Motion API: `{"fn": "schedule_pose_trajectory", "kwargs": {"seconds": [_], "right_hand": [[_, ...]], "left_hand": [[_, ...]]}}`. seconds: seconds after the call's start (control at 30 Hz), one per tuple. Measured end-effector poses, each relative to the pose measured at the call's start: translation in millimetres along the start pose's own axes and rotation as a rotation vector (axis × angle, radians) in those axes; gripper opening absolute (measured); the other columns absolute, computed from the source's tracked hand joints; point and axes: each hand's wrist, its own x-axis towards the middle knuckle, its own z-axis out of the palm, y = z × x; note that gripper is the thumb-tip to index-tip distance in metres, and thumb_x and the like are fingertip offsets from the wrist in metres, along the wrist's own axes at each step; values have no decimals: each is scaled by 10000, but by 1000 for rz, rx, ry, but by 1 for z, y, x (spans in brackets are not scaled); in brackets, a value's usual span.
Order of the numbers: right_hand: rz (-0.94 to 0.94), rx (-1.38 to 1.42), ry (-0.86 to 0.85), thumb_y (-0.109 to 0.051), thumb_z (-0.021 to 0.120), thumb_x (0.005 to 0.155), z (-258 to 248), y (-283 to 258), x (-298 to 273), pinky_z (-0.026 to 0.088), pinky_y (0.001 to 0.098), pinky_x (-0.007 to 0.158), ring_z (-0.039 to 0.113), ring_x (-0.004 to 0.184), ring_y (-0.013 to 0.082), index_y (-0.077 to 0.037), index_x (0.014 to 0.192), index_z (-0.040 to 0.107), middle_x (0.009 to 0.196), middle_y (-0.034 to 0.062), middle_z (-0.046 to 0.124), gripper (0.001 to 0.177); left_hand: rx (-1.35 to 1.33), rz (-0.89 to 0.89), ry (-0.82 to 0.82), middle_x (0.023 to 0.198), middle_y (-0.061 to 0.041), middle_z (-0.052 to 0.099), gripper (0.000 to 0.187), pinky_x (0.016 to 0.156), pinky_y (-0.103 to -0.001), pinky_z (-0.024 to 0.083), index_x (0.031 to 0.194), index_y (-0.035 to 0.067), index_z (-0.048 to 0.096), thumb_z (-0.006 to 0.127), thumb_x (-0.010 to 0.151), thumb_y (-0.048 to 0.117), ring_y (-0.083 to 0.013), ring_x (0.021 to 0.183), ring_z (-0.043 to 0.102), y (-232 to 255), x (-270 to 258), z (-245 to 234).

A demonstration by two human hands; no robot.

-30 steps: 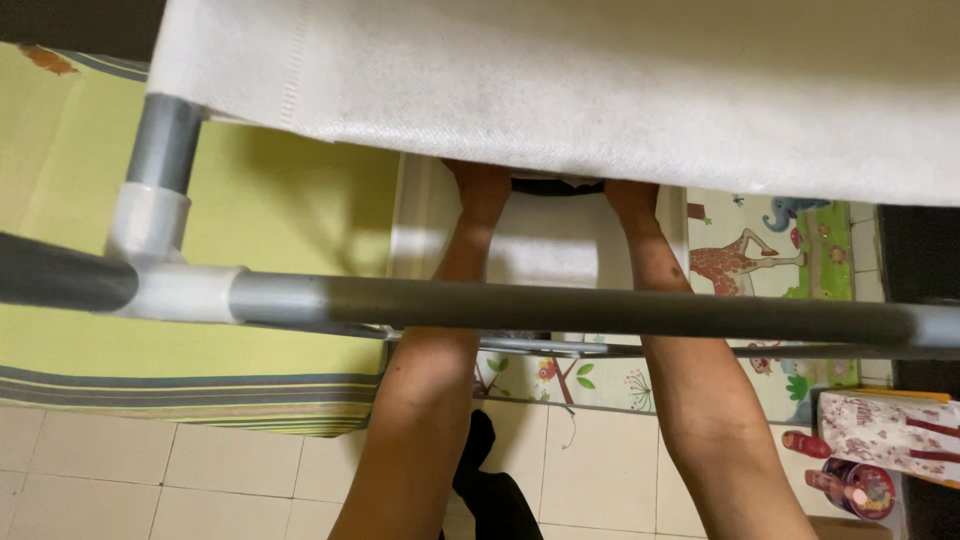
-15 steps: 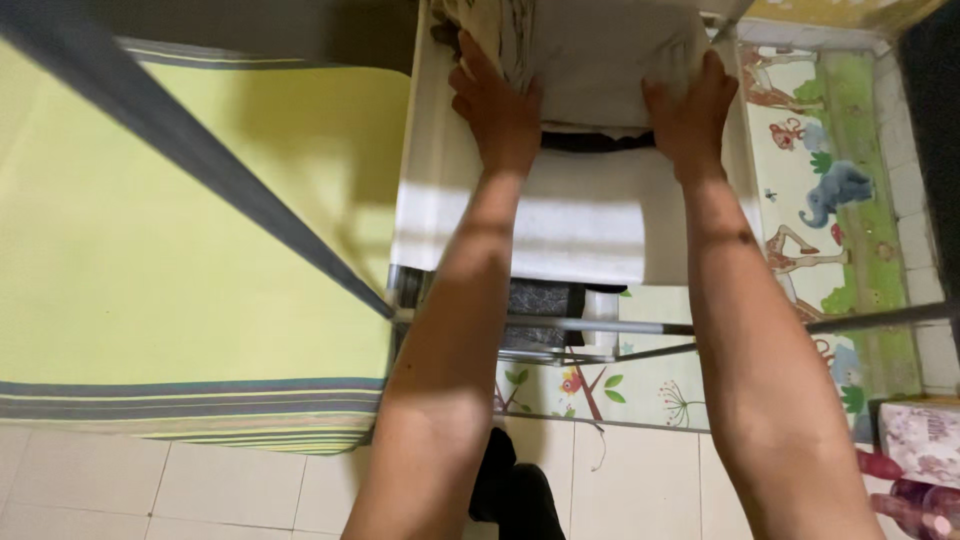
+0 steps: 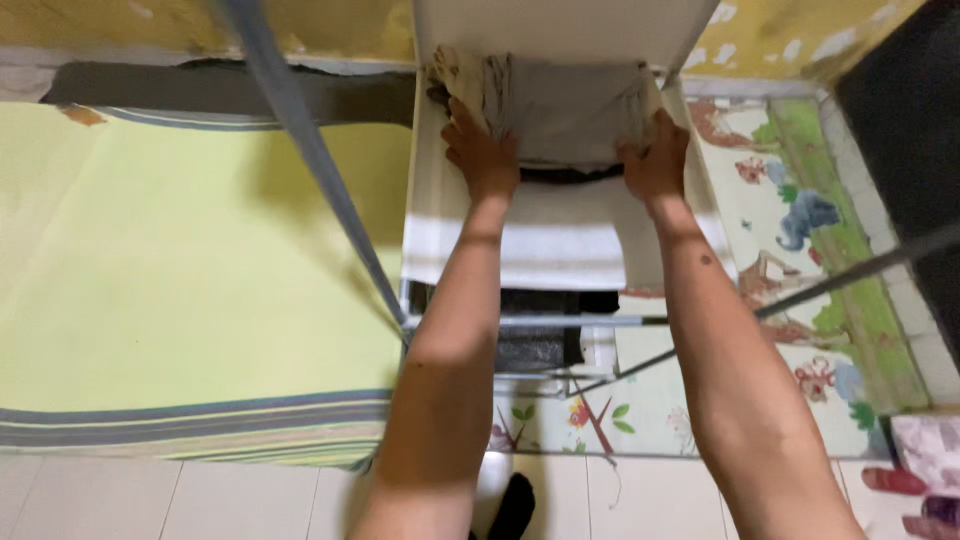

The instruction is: The person picks up a pair of pants from a table, folds them lengthwise and then in thirds by hand, and places them onto a shelf on a rack.

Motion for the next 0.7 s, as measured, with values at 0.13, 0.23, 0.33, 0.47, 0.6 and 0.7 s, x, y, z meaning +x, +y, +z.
{"fn": "schedule_pose_trajectory", "kwargs": {"seconds": [0.13,0.23,0.33,0.47,0.6,0.7], "right_hand": [[31,58,-2,-212,799,923,-10,-5,-16,421,485,1085,472,1279,443,17,1501,450,1417,282,439,713],[-27,8,-3,-161,791,920,-17,-7,-20,449,441,1087,505,1251,403,53,1493,440,1394,251,452,706],[8,80,-39,-157,780,915,-18,-7,-31,474,414,1051,514,1208,376,59,1503,409,1380,238,430,728],[-172,106,35,-180,809,967,-12,-8,-41,461,426,1069,469,1244,396,59,1493,416,1376,252,429,699],[-153,117,23,-242,787,990,-17,-11,-39,441,436,1080,455,1252,409,53,1510,400,1379,259,428,712],[-63,87,36,-329,799,982,-19,-17,-33,404,465,1084,447,1240,423,49,1533,364,1364,282,410,796]], "left_hand": [[-189,-197,-123,1529,-266,279,1036,1134,-555,343,1594,76,125,793,801,63,-485,1331,379,12,-12,-22],[-235,-248,-159,1542,-259,270,941,1113,-554,389,1605,120,165,697,846,-50,-495,1324,398,21,-17,-35],[-192,-156,-181,1522,-292,228,942,1085,-556,422,1623,109,110,651,868,-50,-498,1282,426,22,-24,-38],[-166,-102,-213,1518,-274,214,937,1087,-560,417,1585,183,183,736,846,17,-521,1319,393,6,-20,-36],[-208,-53,-158,1491,-262,252,960,1094,-577,404,1578,193,201,802,842,57,-533,1308,408,-2,-24,-28],[-205,-14,-118,1464,-282,234,1002,1091,-588,389,1566,182,185,842,815,91,-542,1290,405,1,-23,-30]]}}
